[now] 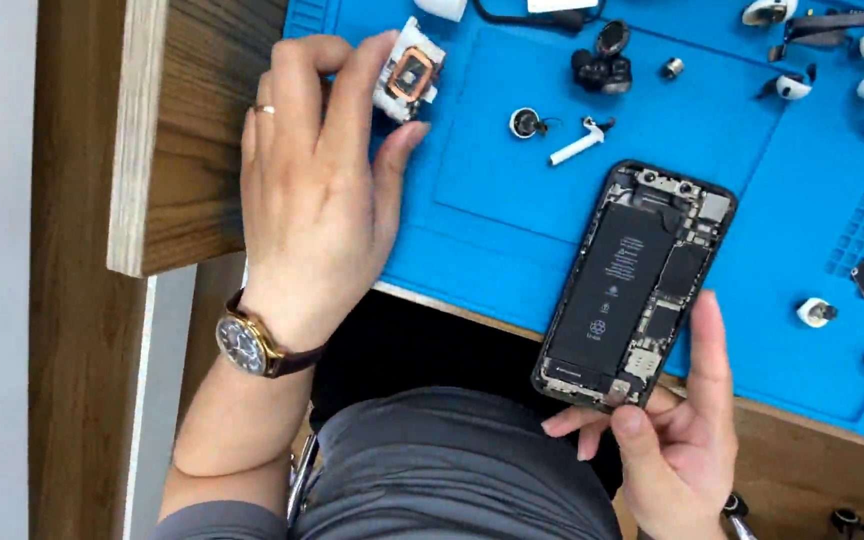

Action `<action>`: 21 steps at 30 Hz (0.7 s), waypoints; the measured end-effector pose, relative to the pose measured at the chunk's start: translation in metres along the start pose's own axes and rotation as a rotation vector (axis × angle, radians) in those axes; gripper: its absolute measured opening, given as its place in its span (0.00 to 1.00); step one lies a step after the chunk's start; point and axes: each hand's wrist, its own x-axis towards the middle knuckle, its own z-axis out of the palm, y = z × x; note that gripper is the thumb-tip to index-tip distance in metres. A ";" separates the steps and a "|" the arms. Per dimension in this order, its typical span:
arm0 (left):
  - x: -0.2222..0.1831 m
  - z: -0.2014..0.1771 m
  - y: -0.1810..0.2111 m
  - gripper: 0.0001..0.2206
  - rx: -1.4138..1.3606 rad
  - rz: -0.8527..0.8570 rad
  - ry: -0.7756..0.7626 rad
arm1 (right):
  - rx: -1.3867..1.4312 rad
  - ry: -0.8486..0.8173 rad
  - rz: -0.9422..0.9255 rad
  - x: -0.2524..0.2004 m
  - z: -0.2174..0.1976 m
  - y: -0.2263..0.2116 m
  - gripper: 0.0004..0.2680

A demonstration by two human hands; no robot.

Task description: Removing a smartphone battery by carefully pulling out the adhesive pull-tabs using tweezers.

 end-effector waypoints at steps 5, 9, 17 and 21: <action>-0.008 0.002 0.005 0.31 0.087 -0.024 0.039 | -0.010 0.010 -0.022 -0.001 0.007 0.002 0.37; 0.002 -0.002 0.021 0.16 0.048 0.143 0.067 | -0.020 0.046 -0.031 -0.004 0.017 0.001 0.37; 0.024 0.005 0.023 0.08 -0.099 0.142 0.033 | -0.143 0.024 0.026 -0.003 0.036 -0.003 0.35; 0.021 -0.003 0.018 0.20 0.040 0.064 -0.011 | -0.194 -0.100 0.124 0.002 0.030 -0.011 0.38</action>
